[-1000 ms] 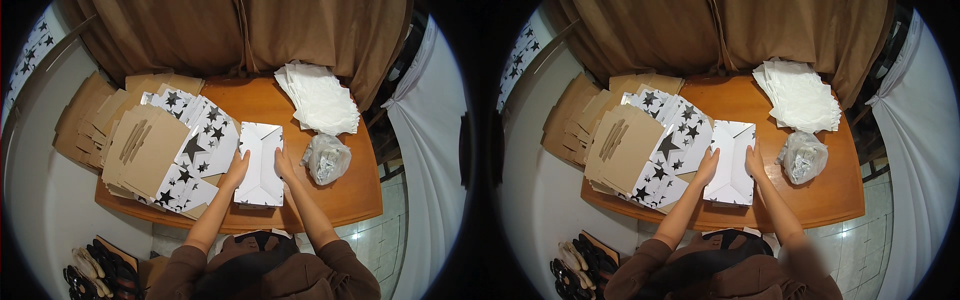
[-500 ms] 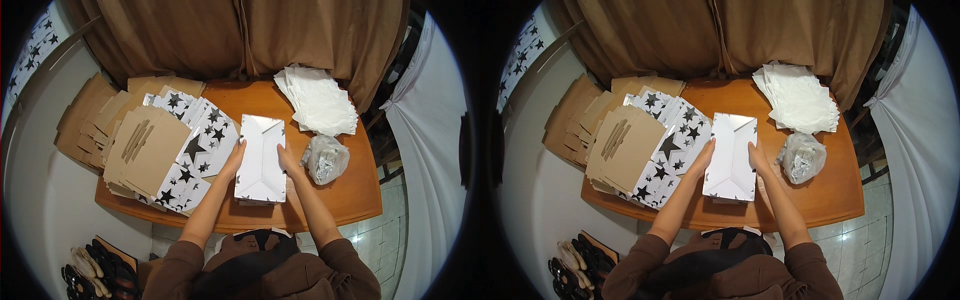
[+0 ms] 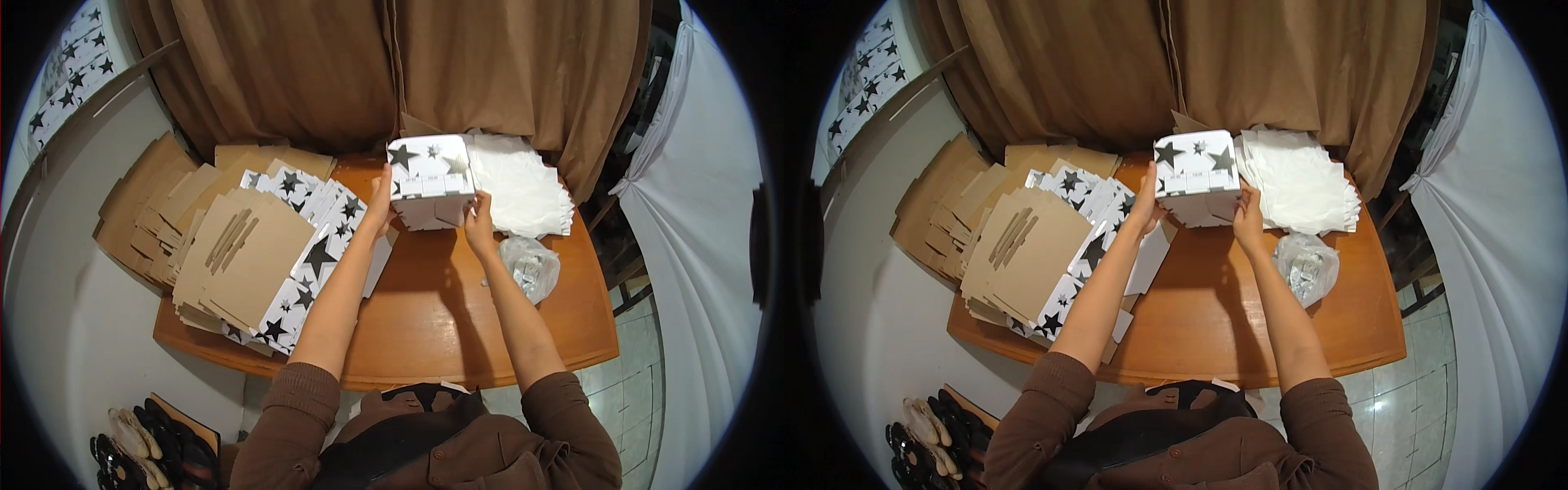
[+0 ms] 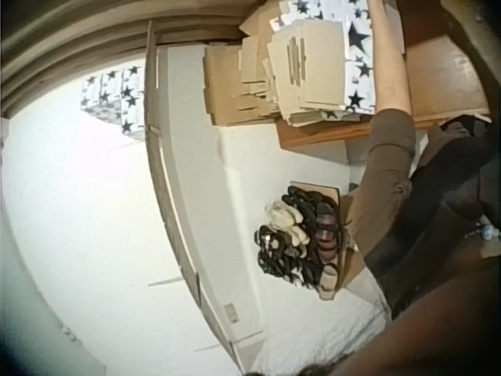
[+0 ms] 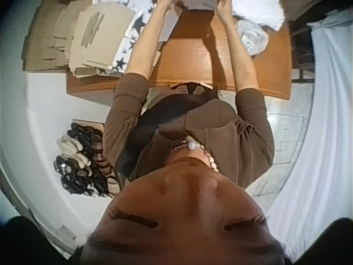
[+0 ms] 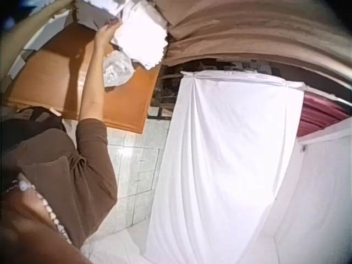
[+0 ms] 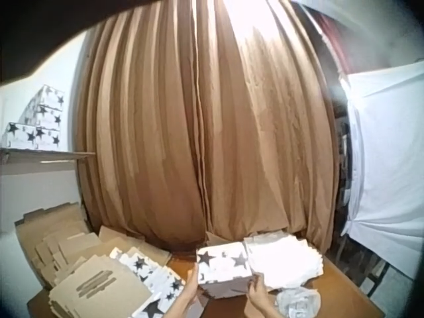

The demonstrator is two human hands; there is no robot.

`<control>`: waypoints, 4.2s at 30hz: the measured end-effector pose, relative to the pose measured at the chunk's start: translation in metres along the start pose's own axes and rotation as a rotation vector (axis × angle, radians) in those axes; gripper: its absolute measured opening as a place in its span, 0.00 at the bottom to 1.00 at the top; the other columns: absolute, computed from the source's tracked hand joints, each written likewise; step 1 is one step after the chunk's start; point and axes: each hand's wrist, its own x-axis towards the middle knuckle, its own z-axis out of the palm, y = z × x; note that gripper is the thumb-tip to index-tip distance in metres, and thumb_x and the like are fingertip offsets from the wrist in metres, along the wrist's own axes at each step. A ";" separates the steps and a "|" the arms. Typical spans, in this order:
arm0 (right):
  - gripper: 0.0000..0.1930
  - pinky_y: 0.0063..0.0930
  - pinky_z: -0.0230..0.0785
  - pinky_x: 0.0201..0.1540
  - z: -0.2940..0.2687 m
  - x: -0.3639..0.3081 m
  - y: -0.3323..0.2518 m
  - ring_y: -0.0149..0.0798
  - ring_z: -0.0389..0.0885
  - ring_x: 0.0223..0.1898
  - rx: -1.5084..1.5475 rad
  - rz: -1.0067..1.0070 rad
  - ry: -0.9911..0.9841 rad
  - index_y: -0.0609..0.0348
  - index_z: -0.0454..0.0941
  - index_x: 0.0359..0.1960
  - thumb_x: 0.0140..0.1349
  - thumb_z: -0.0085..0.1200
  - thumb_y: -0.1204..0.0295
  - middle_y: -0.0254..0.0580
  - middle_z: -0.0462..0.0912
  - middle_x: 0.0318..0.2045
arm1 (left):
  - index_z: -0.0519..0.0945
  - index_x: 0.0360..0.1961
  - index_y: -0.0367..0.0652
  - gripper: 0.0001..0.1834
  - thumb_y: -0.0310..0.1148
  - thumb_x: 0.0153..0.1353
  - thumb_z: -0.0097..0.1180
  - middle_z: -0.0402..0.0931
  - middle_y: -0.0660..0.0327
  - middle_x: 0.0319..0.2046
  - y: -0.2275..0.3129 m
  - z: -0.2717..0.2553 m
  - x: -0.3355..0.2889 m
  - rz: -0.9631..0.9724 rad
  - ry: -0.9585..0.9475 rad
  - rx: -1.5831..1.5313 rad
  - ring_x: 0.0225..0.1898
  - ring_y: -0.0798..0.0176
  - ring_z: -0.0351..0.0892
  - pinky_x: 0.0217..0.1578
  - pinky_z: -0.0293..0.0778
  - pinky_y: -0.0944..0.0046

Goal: The recorder is shown folding cardboard shoe box blanks into completed boxes and stacking them.

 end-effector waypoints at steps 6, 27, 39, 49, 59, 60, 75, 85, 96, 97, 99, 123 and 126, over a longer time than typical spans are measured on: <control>0.20 0.24 0.67 0.48 0.013 -0.028 0.004 0.34 0.74 0.44 -0.165 0.015 -0.018 0.59 0.56 0.54 0.61 0.37 0.87 0.43 0.70 0.45 | 0.53 0.67 0.44 0.38 0.44 0.60 0.54 0.61 0.54 0.59 -0.024 -0.028 -0.010 0.235 -0.054 0.146 0.56 0.61 0.65 0.55 0.62 0.65; 0.15 0.28 0.62 0.46 -0.024 -0.156 0.022 0.34 0.70 0.41 0.041 0.444 -0.079 0.62 0.68 0.49 0.69 0.40 0.65 0.42 0.73 0.38 | 0.56 0.64 0.49 0.46 0.51 0.48 0.65 0.55 0.45 0.58 -0.167 -0.067 -0.131 0.641 -0.120 1.089 0.51 0.43 0.70 0.43 0.76 0.52; 0.33 0.57 0.40 0.64 -0.008 -0.143 -0.039 0.64 0.54 0.62 -0.878 0.128 -0.182 0.56 0.62 0.61 0.48 0.54 0.75 0.65 0.60 0.60 | 0.66 0.58 0.47 0.31 0.46 0.55 0.57 0.64 0.47 0.52 -0.131 -0.001 -0.159 0.342 -0.359 1.087 0.49 0.42 0.70 0.46 0.72 0.54; 0.10 0.27 0.69 0.44 -0.048 -0.116 -0.064 0.40 0.80 0.41 -0.330 0.066 0.060 0.61 0.75 0.46 0.63 0.49 0.75 0.49 0.81 0.38 | 0.67 0.59 0.57 0.32 0.37 0.50 0.60 0.61 0.59 0.60 -0.091 -0.043 -0.105 0.795 -0.297 1.633 0.63 0.51 0.57 0.63 0.49 0.42; 0.08 0.23 0.66 0.42 -0.065 -0.097 -0.101 0.28 0.74 0.37 0.092 0.155 0.457 0.65 0.71 0.40 0.63 0.51 0.73 0.37 0.77 0.35 | 0.72 0.35 0.49 0.10 0.30 0.48 0.54 0.73 0.63 0.34 -0.107 -0.033 -0.125 1.006 -0.698 1.539 0.46 0.57 0.72 0.54 0.63 0.56; 0.08 0.23 0.66 0.42 -0.073 -0.097 -0.088 0.28 0.73 0.38 0.078 0.165 0.441 0.64 0.70 0.41 0.63 0.51 0.73 0.37 0.76 0.35 | 0.72 0.34 0.49 0.08 0.30 0.51 0.50 0.72 0.63 0.26 -0.104 -0.023 -0.132 1.172 -0.693 1.455 0.35 0.58 0.74 0.46 0.68 0.60; 0.20 0.29 0.62 0.54 -0.038 -0.033 0.001 0.38 0.71 0.50 0.074 0.177 0.074 0.66 0.63 0.53 0.62 0.52 0.71 0.47 0.72 0.47 | 0.71 0.29 0.46 0.04 0.33 0.53 0.52 0.73 0.61 0.23 -0.112 0.003 -0.197 0.806 -0.648 1.301 0.26 0.57 0.78 0.24 0.74 0.58; 0.32 0.45 0.55 0.60 -0.030 -0.065 -0.026 0.57 0.62 0.58 -0.730 -0.373 -0.081 0.57 0.59 0.61 0.53 0.57 0.72 0.58 0.64 0.54 | 0.76 0.42 0.46 0.17 0.42 0.54 0.57 0.77 0.57 0.31 -0.093 -0.017 -0.189 0.760 -0.349 1.264 0.38 0.53 0.76 0.39 0.71 0.55; 0.50 0.48 0.28 0.69 -0.007 -0.115 -0.019 0.47 0.29 0.71 -1.216 -0.131 -1.798 0.36 0.30 0.70 0.52 0.40 0.31 0.44 0.30 0.71 | 0.64 0.61 0.46 0.29 0.32 0.56 0.51 0.49 0.59 0.68 -0.084 -0.072 -0.172 0.310 -0.100 1.545 0.68 0.52 0.48 0.65 0.46 0.45; 0.50 0.48 0.28 0.69 -0.008 -0.118 -0.015 0.47 0.29 0.71 -1.209 -0.125 -1.808 0.36 0.30 0.70 0.52 0.40 0.31 0.44 0.30 0.71 | 0.63 0.61 0.45 0.29 0.32 0.57 0.50 0.48 0.60 0.69 -0.084 -0.072 -0.172 0.290 -0.111 1.547 0.69 0.50 0.47 0.65 0.45 0.45; 0.50 0.50 0.29 0.69 -0.009 -0.124 -0.010 0.48 0.28 0.71 -1.195 0.044 -1.781 0.36 0.31 0.70 0.52 0.40 0.31 0.44 0.29 0.71 | 0.63 0.61 0.45 0.28 0.30 0.58 0.49 0.47 0.59 0.69 -0.087 -0.073 -0.171 0.266 -0.118 1.511 0.69 0.50 0.46 0.65 0.44 0.44; 0.35 0.47 0.24 0.70 0.093 -0.151 0.000 0.44 0.33 0.71 -0.836 -0.355 -1.820 0.37 0.46 0.69 0.63 0.30 0.40 0.40 0.39 0.71 | 0.70 0.56 0.41 0.29 0.16 0.50 0.40 0.46 0.55 0.69 -0.104 -0.074 -0.149 0.316 -0.190 1.115 0.69 0.44 0.41 0.66 0.38 0.42; 0.38 0.46 0.25 0.70 0.083 -0.151 0.000 0.47 0.32 0.71 -0.789 -0.258 -1.828 0.40 0.43 0.70 0.62 0.34 0.39 0.45 0.36 0.71 | 0.71 0.55 0.41 0.29 0.15 0.49 0.40 0.47 0.55 0.68 -0.104 -0.070 -0.150 0.319 -0.183 1.121 0.69 0.44 0.42 0.66 0.38 0.42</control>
